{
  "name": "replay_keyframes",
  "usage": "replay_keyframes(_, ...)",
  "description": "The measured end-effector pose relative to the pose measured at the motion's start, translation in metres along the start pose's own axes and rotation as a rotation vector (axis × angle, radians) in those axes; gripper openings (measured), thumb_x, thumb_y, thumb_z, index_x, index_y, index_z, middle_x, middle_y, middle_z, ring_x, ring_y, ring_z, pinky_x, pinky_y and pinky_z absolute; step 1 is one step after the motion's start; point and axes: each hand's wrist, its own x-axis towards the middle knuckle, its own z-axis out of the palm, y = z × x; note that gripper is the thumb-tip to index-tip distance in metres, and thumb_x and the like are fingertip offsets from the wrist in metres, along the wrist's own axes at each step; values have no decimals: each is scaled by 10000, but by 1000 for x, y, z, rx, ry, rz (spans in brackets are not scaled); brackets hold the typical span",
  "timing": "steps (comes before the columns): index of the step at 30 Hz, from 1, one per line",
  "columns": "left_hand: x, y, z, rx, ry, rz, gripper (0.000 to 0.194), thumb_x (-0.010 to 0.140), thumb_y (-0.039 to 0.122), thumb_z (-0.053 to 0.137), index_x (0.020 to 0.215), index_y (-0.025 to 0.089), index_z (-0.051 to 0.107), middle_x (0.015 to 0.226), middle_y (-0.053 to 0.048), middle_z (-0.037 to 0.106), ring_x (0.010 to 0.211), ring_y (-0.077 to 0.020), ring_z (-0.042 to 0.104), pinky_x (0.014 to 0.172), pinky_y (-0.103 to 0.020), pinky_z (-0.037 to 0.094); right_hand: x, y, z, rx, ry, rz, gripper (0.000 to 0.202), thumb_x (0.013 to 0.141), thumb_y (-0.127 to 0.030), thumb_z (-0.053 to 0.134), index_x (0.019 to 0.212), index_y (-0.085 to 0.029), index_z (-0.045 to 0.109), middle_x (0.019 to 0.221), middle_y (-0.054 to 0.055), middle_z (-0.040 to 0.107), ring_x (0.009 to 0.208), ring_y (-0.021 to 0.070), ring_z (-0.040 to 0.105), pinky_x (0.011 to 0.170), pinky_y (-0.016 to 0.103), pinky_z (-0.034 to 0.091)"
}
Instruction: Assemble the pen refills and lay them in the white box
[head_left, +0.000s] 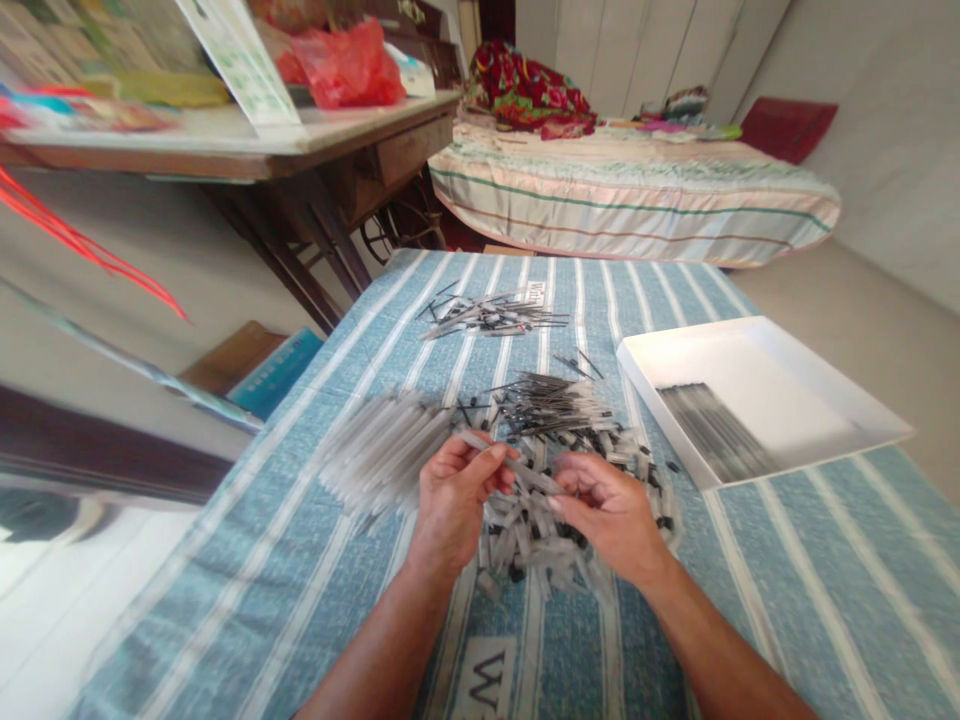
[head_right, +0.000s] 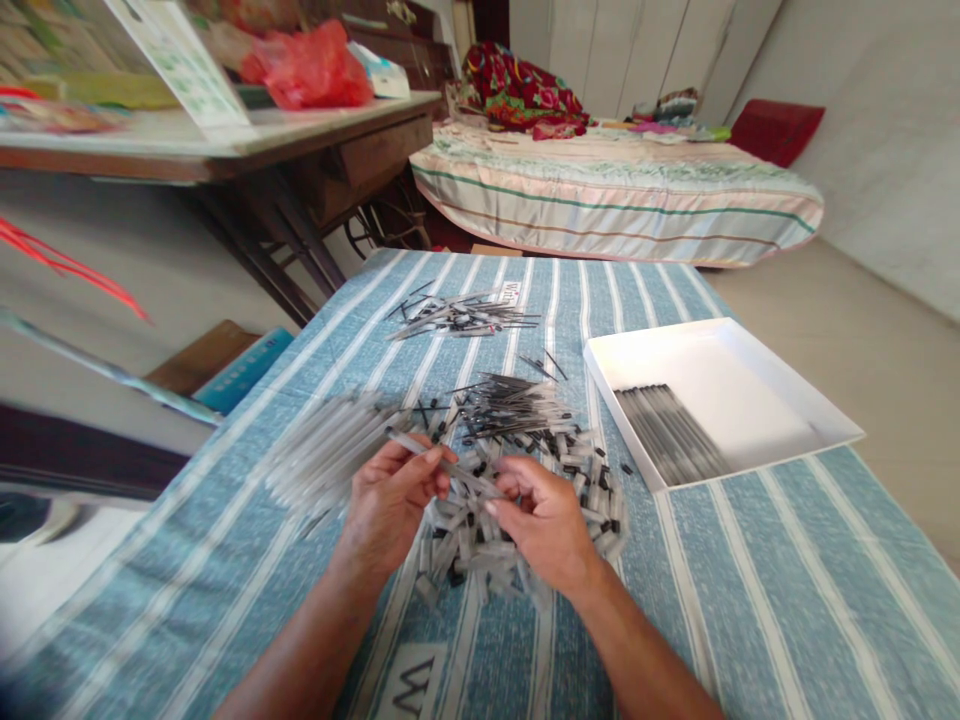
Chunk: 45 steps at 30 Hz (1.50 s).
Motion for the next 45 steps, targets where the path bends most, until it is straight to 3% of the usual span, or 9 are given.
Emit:
replay_keyframes(4, 1, -2, -2, -9, -37, -58, 132, 659, 144, 667, 718, 145, 549, 660, -4, 674, 464, -77, 555, 446, -182, 451, 2, 6, -4, 2, -9, 99, 87, 693, -213, 627, 757, -167, 591, 581, -32, 543, 497, 83, 486, 462, 189, 402)
replay_keyframes(9, 4, -5, -4, -3, -75, -105, 93, 666, 163, 666, 693, 129, 584, 679, -12, 669, 483, -77, 563, 457, -188, 469, 6, 5, -9, -10, -23, 255, 149, 661, -287, 650, 692, -164, 573, 485, -53, 504, 385, 76, 460, 342, 171, 367)
replay_keyframes(15, 4, -4, -4, -23, -72, -150, 108, 640, 167, 674, 689, 133, 584, 676, -19, 677, 475, -83, 563, 463, -205, 478, 7, -1, -12, 4, -105, 340, 200, 686, -329, 630, 649, -157, 534, 441, -62, 510, 303, 47, 412, 284, 141, 300)
replay_keyframes(24, 5, -3, -6, 74, -107, -205, 138, 640, 228, 672, 675, 139, 573, 435, 43, 566, 293, -53, 419, 337, -180, 357, 2, 4, -9, 68, -102, 267, 214, 755, -361, 581, 738, -161, 508, 493, -47, 572, 318, 55, 460, 304, 141, 324)
replay_keyframes(38, 2, -9, -2, 51, -135, -167, 121, 674, 206, 640, 669, 158, 529, 458, 27, 616, 304, -97, 498, 363, -211, 409, -1, 4, -4, 39, -21, 206, 225, 746, -365, 591, 683, -169, 500, 471, -50, 530, 329, 58, 437, 333, 159, 307)
replay_keyframes(45, 0, -11, -2, 76, -120, -158, 120, 680, 207, 636, 682, 162, 524, 449, 24, 616, 295, -102, 493, 361, -209, 399, -3, 6, -4, -15, -42, 175, 226, 756, -370, 578, 684, -172, 497, 471, -55, 508, 351, 63, 435, 362, 172, 318)
